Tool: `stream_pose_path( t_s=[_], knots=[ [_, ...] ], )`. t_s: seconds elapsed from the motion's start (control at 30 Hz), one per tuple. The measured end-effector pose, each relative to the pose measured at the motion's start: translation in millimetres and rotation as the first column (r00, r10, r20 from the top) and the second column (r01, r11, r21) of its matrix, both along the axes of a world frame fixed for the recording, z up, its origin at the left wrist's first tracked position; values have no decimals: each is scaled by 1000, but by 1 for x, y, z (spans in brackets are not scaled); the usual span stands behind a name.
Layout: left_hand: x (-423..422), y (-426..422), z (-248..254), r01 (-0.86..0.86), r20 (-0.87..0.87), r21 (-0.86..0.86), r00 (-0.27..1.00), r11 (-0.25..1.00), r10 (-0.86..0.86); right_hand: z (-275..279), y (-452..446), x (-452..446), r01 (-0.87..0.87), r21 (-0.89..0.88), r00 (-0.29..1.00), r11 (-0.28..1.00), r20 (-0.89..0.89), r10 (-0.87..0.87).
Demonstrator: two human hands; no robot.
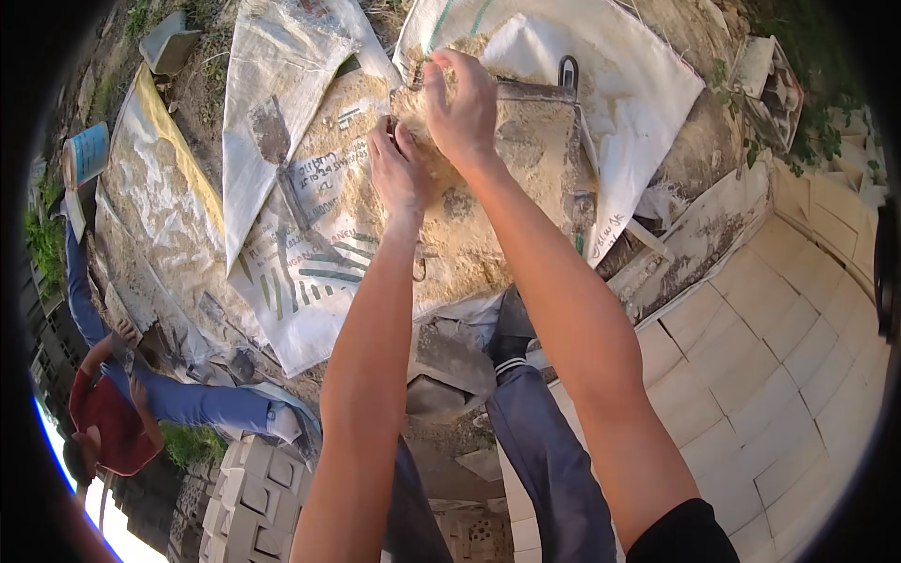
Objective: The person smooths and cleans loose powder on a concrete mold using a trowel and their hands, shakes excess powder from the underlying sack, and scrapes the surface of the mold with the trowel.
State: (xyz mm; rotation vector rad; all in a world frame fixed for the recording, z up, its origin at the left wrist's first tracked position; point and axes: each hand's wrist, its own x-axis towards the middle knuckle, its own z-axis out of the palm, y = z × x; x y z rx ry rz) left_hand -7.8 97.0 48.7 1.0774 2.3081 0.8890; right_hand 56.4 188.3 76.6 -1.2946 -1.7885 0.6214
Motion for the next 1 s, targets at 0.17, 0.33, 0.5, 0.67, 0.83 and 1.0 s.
stream_pose_path(
  t_s=[0.17, 0.33, 0.5, 0.67, 0.83, 1.0],
  knots=[
    [20, -66, 25, 104, -29, -117, 994, 988, -108, 43, -148, 119, 56, -178, 993, 982, -93, -74],
    [51, -195, 31, 580, -39, -19, 814, 815, -580, 11, -295, 206, 243, -643, 964, 726, 76, -256],
    [78, -260, 12, 829, 356, -270, 559, 490, -749, -23, -354, 244, 491, -659, 869, 570, 320, -378],
    [67, -275, -2, 821, 410, -438, 544, 365, -732, -22, -371, 244, 725, -606, 688, 328, 654, -314],
    [57, -273, -13, 764, 363, -433, 633, 477, -684, -52, -379, 234, 654, -555, 739, 514, 614, -277],
    [68, -257, -35, 752, 148, -316, 641, 578, -753, -58, -366, 227, 737, -552, 675, 390, 578, -458]
  ],
)
